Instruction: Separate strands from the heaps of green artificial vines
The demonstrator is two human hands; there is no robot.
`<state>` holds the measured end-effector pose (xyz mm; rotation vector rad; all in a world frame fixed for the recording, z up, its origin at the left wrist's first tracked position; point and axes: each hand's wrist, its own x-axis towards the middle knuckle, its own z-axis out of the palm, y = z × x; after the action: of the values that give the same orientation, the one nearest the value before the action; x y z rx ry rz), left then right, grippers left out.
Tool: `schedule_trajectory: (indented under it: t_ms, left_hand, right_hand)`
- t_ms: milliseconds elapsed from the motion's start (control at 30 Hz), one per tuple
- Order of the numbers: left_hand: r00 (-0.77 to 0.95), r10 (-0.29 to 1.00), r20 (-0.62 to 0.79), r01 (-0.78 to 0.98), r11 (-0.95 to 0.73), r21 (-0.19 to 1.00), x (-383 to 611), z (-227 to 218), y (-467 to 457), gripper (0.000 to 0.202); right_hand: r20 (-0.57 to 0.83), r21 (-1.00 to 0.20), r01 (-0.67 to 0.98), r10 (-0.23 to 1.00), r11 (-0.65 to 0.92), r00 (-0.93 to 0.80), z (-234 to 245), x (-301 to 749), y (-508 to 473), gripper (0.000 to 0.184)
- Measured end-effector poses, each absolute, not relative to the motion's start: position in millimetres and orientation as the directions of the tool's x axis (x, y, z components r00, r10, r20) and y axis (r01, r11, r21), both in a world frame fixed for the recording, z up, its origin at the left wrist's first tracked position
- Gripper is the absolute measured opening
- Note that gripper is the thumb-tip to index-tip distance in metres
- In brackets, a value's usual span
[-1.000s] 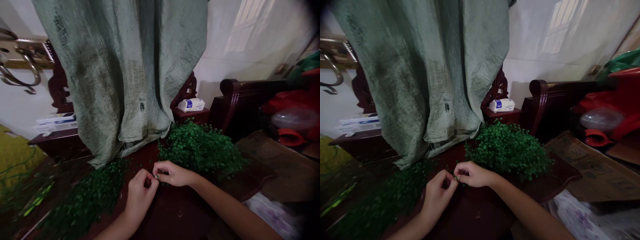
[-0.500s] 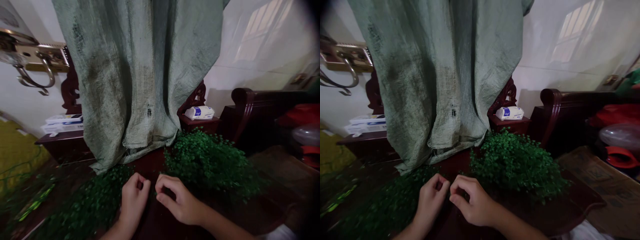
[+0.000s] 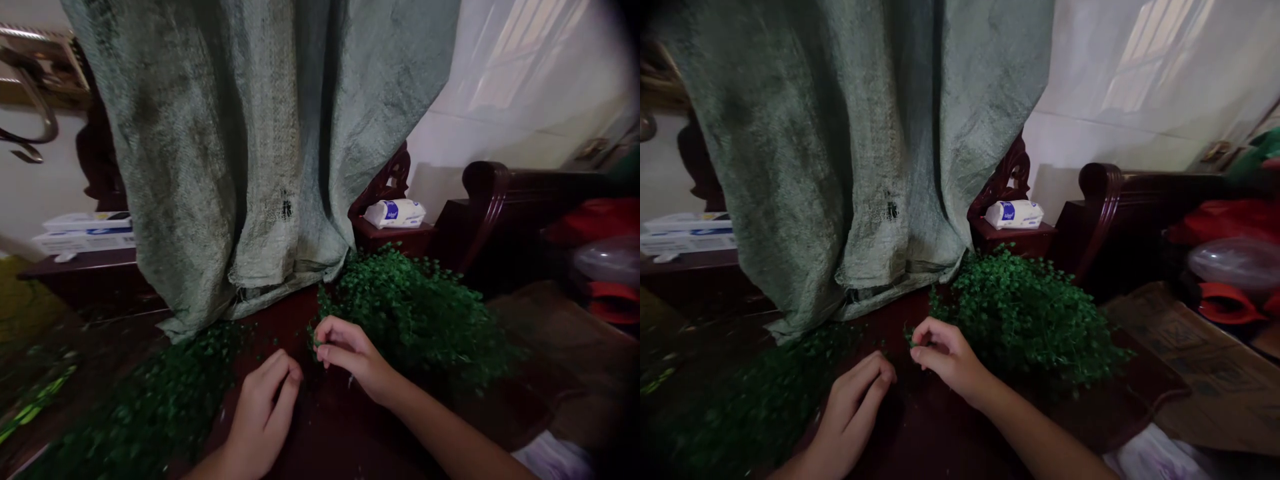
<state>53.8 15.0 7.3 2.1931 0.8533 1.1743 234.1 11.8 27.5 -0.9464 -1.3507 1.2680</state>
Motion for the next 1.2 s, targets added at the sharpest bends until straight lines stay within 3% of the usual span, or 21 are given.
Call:
schedule_trajectory:
  t_ms: [200,367,800,1200]
  left_hand:
    - [0.353,0.76,0.545,0.324,-0.646,0.691,58,5,18,0.012]
    - [0.397,0.744,0.537,0.261,-0.653,0.711,57,6,18,0.01]
    - [0.4,0.786,0.472,0.264,-0.592,0.761,58,2,23,0.016]
    - [0.383,0.797,0.467,0.304,-0.586,0.751,58,0,25,0.018]
  right_hand:
    - [0.248,-0.957,0.115,0.955,0.268,-0.164,33,232,7,0.011]
    - [0.381,-0.798,0.356,0.865,0.486,-0.328,36,232,1,0.009]
    - [0.459,-0.711,0.431,0.831,0.556,-0.315,23,232,4,0.018]
    - [0.413,-0.716,0.459,0.85,0.525,-0.328,27,227,0,0.02]
